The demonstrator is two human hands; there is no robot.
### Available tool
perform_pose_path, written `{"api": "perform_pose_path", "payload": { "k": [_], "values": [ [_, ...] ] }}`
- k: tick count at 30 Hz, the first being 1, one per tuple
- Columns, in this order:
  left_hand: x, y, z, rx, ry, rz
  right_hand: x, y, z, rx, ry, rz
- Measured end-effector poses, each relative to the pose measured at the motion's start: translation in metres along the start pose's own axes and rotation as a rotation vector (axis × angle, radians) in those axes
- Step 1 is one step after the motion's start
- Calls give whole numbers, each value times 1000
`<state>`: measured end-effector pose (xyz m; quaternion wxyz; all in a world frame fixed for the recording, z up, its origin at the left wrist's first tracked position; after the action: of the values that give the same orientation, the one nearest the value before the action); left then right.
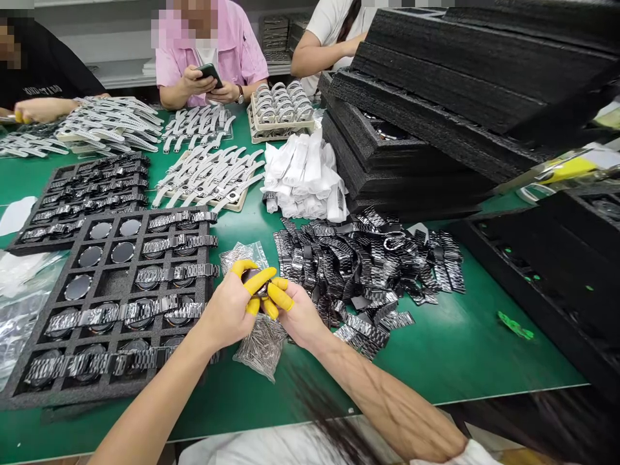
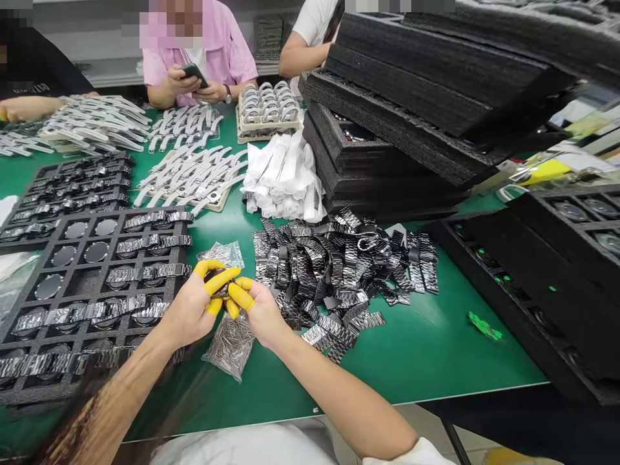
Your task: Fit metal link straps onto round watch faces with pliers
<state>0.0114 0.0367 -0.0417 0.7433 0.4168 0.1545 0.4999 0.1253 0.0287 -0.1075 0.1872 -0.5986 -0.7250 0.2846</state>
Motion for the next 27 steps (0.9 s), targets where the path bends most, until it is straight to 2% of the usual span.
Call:
{"api": "perform_pose_path", "payload": {
  "k": [4,12,16,19,22,24,27],
  "values": [
    [-1,3,9,-79,-57,-31,-1,2,2,2,9,36],
    [3,9,18,-165,-48,-29,-4,-5,-1,-22,11,-7],
    [3,10,16,-240,-26,-34,-5,-7,-2,-16,14,-28],
    [4,8,8,-460,69,-64,-6,-5,-2,-22,14,-39],
    [5,-1,-8,-830,297,-147,-2,0,-6,-107,55,-98],
    [5,-1,-19,-946,407,-96,3,3,-15,-272,139,-152],
    [4,13,-33,-888,442,150,12,11,-25,-507,173,-183]
  ]
}}
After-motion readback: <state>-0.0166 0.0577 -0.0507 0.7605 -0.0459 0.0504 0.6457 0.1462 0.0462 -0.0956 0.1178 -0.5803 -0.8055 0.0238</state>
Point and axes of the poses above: each hand's wrist, its own x-axis towards the middle knuckle, its own y-axis out of the back of the hand, z = x × y, the point moved 7 cm from there along x, towards the middle knuckle, and after that the axes turned 8 degrees about y, right-handed, at the moved point
